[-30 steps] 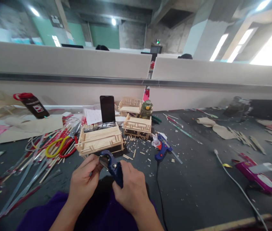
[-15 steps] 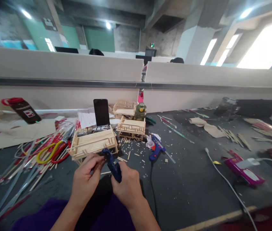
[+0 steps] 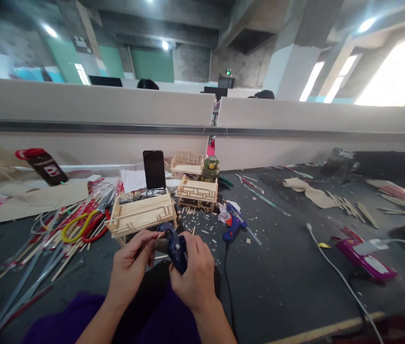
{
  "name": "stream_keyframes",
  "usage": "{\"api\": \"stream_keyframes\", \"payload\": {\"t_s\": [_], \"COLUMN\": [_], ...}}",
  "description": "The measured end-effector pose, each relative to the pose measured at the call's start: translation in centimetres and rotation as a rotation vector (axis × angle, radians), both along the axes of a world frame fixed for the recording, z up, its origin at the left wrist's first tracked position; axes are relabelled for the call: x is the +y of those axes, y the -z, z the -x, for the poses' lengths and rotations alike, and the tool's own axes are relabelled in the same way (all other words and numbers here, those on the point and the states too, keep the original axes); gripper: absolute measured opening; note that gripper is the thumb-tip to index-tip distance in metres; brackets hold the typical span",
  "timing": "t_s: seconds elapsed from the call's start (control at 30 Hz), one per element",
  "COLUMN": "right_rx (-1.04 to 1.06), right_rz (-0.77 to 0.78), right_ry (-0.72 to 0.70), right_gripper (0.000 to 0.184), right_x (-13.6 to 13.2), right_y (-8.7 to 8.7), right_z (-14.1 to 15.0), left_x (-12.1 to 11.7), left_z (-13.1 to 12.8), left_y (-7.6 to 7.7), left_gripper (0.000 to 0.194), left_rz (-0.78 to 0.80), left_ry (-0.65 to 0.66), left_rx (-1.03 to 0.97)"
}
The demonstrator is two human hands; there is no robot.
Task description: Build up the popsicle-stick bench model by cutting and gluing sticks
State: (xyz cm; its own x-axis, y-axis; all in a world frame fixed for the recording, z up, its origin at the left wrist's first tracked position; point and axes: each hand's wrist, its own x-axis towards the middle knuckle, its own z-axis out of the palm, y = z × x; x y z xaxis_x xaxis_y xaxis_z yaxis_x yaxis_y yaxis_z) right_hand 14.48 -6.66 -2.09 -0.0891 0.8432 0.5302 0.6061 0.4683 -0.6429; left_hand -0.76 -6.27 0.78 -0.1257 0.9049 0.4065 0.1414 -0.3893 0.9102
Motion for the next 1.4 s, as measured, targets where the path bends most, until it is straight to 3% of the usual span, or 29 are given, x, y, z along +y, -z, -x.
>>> {"api": "stream_keyframes", "payload": {"t_s": [0.17,0.83,1.4], "right_rx": [-0.127,-0.178,-0.201], "right_rz": [0.01,0.013,0.029], "right_ry": [0.007,0.012,0.019], "right_gripper": [0.053,0.052,0.053], "right_x": [-0.2,-0.2,-0.3], "right_y": [-0.3,0.0,0.2], "right_z": [0.2,0.3,0.4], "left_x": [-0.2,-0.5,-0.5], "left_z": [0.4,1.0,1.3], "left_y": [0.4,0.5,0.4], "left_gripper": [0.016,0.022,0.025], "left_rz": [-0.076,-0.183,-0.188], "left_ry": [0.018,-0.091,-0.075], "left_rx": [-0.024,0.293,0.359]}}
